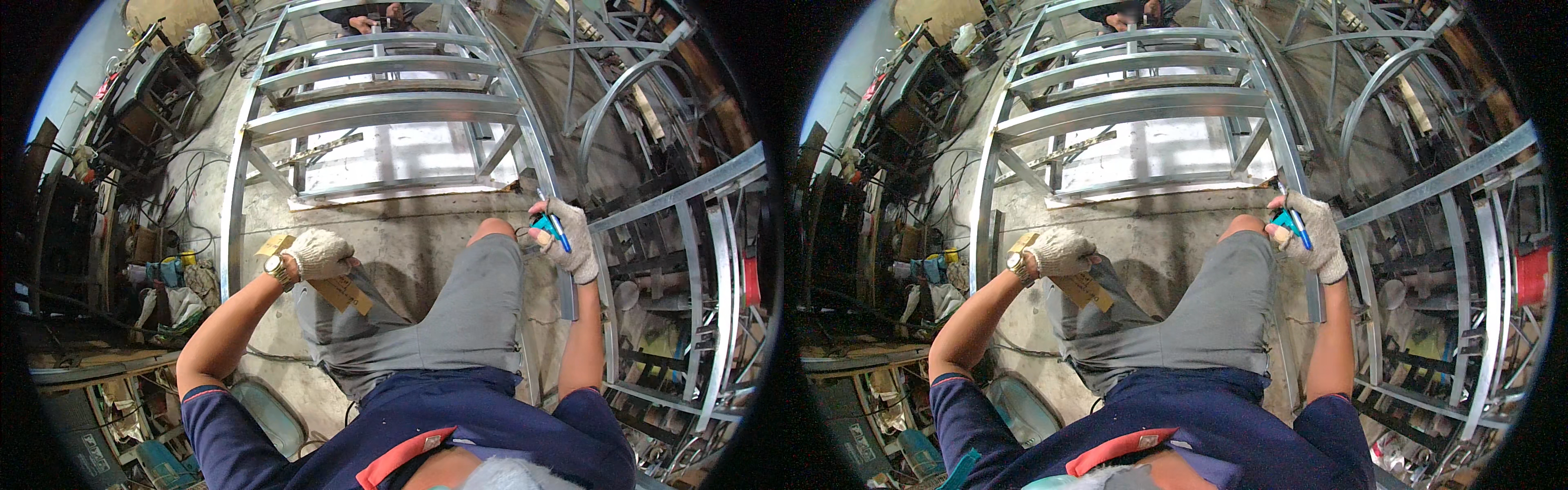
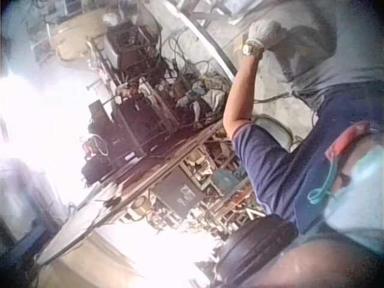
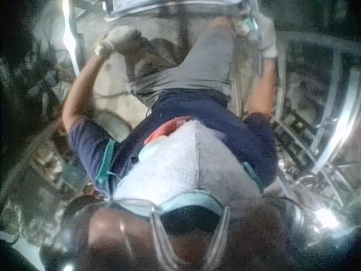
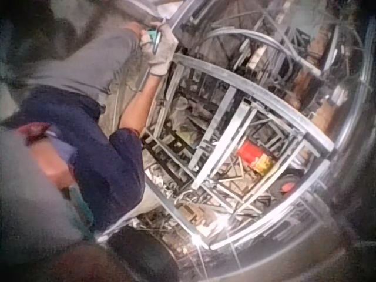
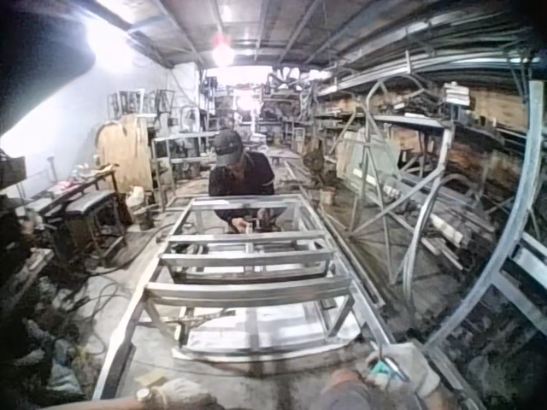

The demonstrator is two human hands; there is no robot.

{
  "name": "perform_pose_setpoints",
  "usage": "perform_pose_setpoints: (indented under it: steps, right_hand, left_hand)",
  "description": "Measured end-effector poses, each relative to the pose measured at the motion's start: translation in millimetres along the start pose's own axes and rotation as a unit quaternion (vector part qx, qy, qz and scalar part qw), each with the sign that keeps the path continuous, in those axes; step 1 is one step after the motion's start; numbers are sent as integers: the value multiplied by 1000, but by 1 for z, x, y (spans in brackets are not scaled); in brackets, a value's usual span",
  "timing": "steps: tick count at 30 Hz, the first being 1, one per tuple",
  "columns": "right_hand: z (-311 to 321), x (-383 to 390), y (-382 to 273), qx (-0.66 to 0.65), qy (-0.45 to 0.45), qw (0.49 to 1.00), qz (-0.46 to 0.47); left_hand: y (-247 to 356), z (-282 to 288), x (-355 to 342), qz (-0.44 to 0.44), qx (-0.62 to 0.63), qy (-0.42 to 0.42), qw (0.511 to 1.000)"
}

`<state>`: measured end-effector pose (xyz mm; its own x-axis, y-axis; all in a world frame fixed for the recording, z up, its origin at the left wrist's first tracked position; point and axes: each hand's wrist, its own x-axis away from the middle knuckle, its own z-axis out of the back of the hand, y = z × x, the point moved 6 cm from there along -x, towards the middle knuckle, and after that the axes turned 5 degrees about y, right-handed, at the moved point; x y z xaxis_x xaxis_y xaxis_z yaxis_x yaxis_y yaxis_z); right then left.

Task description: The person measures and marks a metal frame using a tape measure and a marker. They record measurements on a small piece of cardboard and then mark the frame at specific points.

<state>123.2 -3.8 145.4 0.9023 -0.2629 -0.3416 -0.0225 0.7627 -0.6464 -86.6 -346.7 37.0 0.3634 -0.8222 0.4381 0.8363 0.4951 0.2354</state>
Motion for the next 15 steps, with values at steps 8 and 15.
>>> perform_pose_setpoints:
  steps: [8,15]
  right_hand:
    - [3,-1,0,17,-14,1000,-21]
    - [2,-1,3,6,-4,999,-39]
  left_hand:
    - [-1,-1,-1,-32,-13,35,999]
    - [-9,-10,-4,-16,-8,18,1000]
